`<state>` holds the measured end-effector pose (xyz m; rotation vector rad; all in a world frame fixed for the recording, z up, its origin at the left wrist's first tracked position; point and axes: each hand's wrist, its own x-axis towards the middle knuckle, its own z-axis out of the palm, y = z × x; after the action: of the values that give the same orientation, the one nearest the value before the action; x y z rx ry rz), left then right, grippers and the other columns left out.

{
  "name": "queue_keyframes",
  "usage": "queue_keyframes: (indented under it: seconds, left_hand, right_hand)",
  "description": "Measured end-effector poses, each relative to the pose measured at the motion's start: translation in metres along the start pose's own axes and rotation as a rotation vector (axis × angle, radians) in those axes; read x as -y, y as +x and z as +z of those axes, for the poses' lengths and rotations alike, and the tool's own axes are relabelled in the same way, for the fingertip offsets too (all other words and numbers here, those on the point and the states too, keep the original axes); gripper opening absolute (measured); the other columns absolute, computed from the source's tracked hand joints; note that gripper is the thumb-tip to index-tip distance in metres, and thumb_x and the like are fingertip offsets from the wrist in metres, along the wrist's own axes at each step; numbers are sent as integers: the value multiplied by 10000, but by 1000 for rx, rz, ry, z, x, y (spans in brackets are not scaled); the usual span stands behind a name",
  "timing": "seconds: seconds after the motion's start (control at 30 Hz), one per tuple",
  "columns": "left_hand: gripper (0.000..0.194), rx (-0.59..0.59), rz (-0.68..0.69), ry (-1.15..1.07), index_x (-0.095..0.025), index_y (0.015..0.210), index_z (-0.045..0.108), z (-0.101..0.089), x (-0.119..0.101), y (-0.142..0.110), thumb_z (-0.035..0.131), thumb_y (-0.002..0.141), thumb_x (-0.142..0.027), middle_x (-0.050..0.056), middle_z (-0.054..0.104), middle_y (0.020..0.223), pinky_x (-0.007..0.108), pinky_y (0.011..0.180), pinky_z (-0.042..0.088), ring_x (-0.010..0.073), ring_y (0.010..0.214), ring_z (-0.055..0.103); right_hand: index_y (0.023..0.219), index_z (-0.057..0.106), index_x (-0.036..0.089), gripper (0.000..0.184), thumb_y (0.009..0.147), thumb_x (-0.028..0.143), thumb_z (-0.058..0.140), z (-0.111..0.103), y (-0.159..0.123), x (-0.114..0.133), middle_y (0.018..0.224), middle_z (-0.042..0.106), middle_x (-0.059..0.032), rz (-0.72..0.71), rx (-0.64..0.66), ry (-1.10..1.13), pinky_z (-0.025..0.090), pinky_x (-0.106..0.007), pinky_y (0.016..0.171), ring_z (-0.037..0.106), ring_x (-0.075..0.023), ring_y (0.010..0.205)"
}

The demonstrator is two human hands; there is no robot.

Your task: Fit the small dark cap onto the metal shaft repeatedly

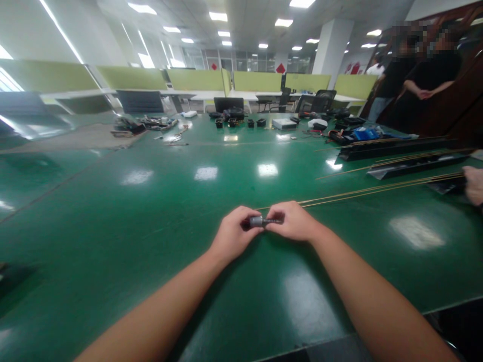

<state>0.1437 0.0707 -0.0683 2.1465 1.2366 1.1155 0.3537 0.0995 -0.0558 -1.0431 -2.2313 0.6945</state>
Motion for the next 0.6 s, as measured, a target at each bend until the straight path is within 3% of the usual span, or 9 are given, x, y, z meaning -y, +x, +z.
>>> queue_keyframes:
  seconds: [0.6]
  left_hand:
    - [235,-19,-13,-1,-210,975,682,-1,-1,1,757,754,-187,25,672,937,289,745,511,167,842,620]
  right_hand:
    - [783,718,175,62,740,216,698,-5,-1,-3,718,705,-14,27,19,5,444,-236,602,616,-135,637]
